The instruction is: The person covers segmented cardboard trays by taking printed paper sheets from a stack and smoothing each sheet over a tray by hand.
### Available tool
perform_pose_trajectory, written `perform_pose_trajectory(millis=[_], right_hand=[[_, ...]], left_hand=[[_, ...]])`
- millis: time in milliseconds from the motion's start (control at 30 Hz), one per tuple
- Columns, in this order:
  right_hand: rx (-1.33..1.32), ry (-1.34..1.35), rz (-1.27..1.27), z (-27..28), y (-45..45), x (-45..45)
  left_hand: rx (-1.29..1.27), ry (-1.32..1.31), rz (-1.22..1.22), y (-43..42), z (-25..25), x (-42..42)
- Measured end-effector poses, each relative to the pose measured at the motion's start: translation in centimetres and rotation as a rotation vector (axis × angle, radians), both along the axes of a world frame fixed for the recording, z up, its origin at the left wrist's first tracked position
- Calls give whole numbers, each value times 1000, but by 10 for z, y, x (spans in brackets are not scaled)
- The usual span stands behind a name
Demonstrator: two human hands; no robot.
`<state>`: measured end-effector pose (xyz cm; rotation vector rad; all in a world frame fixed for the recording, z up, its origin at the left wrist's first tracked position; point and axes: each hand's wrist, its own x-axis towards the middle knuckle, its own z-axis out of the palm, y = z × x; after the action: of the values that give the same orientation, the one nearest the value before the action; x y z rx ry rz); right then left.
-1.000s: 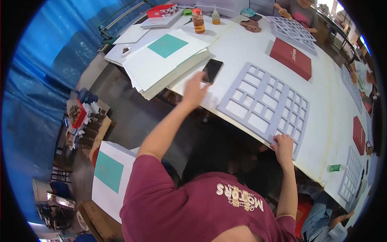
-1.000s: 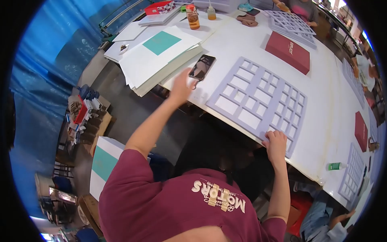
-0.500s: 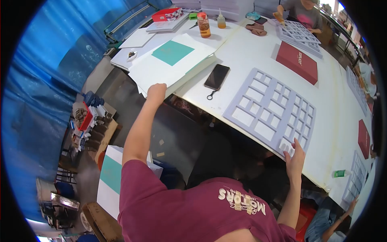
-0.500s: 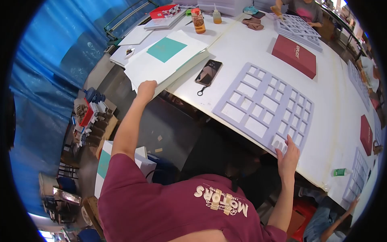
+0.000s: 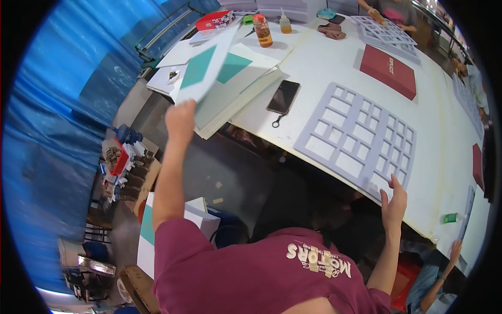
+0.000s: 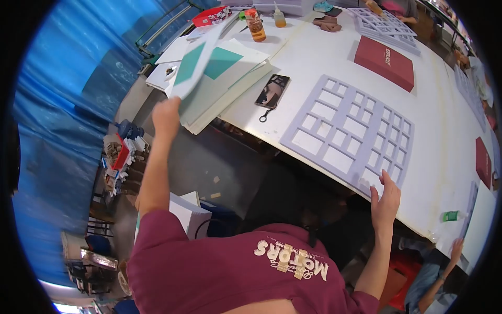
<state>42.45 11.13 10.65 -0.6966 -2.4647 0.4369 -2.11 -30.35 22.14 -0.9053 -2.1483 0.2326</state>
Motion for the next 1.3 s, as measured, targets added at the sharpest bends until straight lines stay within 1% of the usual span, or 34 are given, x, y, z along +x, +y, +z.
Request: perform_pose_trajectory(millis=[67, 133, 233, 300, 367, 467, 500, 567, 600, 633, 667, 700, 733, 800, 833, 867, 933, 1033, 1067, 1100, 1133, 1167, 1200, 1267, 1300], right_hand=[[6, -5, 36, 1, -3, -4], [17, -19, 62, 4, -4, -9], [37, -14, 86, 11, 0, -14], [42, 12, 85, 13, 1, -16], [34, 51, 66, 11, 2, -17], [29, 88, 83, 9, -1, -21], [62, 84, 103, 9, -2, -22], [127, 71, 106, 14, -5, -21], [114, 79, 108, 15, -6, -19], [100, 79, 105, 17, -5, -17], [88, 76, 99, 18, -4, -14], [75, 80, 84, 18, -4, -11], [65, 85, 72, 18, -2, -8], [50, 106, 73, 18, 2, -6], [2, 99, 55, 20, 3, -4], [-45, 100, 45, 23, 3, -5], [-105, 128, 33, 25, 2, -2], [-118, 182, 58, 30, -1, -11], [-112, 190, 72, 29, -3, -11], [-100, 198, 86, 29, -3, -11], [-105, 188, 90, 29, -4, -10], [-108, 176, 87, 28, -5, -6], [-110, 165, 76, 27, -4, -3], [-128, 169, 67, 21, -4, 2], [-137, 168, 57, 19, -3, 3]], left_hand=[[-48, -54, -18, -8, -44, 21], [-98, -133, 3, -15, -71, 44], [91, -190, 28, -25, -84, 61], [494, -155, 133, -35, -91, 61], [847, -138, 267, -51, -106, 35], [1506, -1130, 550, -83, -112, -2], [1746, -1344, 269, -100, -137, -21], [1923, -1427, 46, -102, -148, -28], [1846, -1317, 62, -95, -144, -23], [1877, -1214, 136, -73, -122, -4], [1789, -1176, -38, -84, -140, -18], [1777, -1067, -87, -72, -136, -11], [1805, -1051, -127, -67, -130, -11], [1834, -1111, -245, -46, -103, -2], [1802, -1103, -290, -40, -99, -3], [1850, -1137, -255, -25, -85, 8], [1844, -1092, -112, -10, -63, 21], [1728, -932, -223, -26, -73, -4], [1782, -880, 36, -5, -48, 20], [1754, -889, 91, -13, -51, 12], [1696, -1011, -25, -43, -74, -17], [1716, -1008, -126, -67, -103, -44], [1652, -939, 94, -59, -92, -22], [1493, -866, 269, -81, -111, -20], [1579, -903, 277, -81, -109, -7]])
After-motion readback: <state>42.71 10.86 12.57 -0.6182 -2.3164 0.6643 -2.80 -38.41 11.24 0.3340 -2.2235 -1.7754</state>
